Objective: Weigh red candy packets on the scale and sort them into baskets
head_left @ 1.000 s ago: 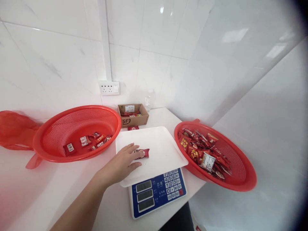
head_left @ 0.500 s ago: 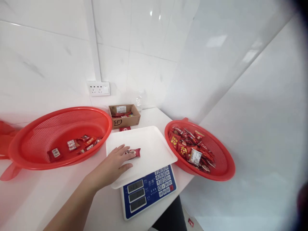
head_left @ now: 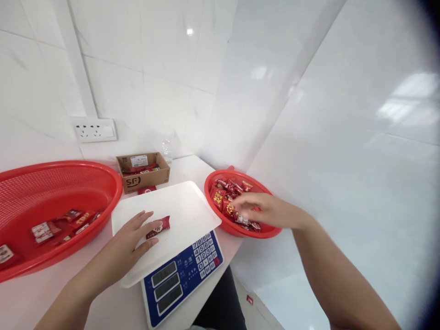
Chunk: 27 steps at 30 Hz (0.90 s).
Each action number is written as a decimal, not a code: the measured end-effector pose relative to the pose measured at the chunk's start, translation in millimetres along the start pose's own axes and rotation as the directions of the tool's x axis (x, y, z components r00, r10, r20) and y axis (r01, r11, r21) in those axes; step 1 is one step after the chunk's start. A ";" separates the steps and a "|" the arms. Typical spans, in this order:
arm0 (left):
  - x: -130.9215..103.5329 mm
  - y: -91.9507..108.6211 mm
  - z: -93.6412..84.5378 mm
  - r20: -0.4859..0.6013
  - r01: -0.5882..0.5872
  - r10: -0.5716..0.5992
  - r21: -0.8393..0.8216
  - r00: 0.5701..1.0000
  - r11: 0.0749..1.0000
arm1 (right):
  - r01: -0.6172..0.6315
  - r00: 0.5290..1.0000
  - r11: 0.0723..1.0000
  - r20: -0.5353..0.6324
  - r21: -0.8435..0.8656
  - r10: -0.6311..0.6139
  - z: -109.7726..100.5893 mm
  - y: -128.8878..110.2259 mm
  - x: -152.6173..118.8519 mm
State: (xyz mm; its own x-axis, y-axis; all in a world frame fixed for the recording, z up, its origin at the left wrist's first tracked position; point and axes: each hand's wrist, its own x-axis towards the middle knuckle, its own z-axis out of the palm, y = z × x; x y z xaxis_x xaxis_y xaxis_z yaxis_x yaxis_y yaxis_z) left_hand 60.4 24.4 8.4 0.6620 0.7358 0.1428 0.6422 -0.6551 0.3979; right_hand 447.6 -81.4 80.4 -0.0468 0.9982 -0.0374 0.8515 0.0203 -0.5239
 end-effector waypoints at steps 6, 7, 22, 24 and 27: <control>-0.9 -7.5 4.9 -0.017 -0.003 0.004 0.034 1.000 0.999 | -0.477 0.861 0.820 0.023 -0.316 0.509 16.6 74.6 22.6; -1.1 -7.9 5.2 -0.020 -0.003 0.004 0.036 1.000 0.999 | -0.477 0.860 0.822 0.029 -0.310 0.509 21.5 82.9 24.5; -1.3 -6.9 -2.4 -0.015 -0.003 0.003 0.023 1.000 1.000 | -0.276 0.896 0.952 -0.323 0.136 0.306 15.7 53.0 26.2; -1.3 -6.2 -4.4 -0.021 -0.011 0.011 0.018 1.000 1.000 | -0.255 0.889 0.951 -0.345 0.172 0.301 17.6 43.2 27.6; -0.8 -1.9 -5.1 0.001 0.000 0.000 0.016 1.000 1.000 | -0.226 0.885 0.952 -0.364 0.204 0.289 24.3 14.2 29.7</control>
State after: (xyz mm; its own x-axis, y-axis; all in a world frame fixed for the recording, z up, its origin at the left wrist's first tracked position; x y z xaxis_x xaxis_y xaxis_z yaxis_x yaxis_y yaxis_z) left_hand 56.7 25.9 12.1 0.6625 0.7354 0.1425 0.6480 -0.6581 0.3834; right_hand 445.6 -52.9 51.1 0.3945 0.9102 0.1258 0.7152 -0.2182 -0.6640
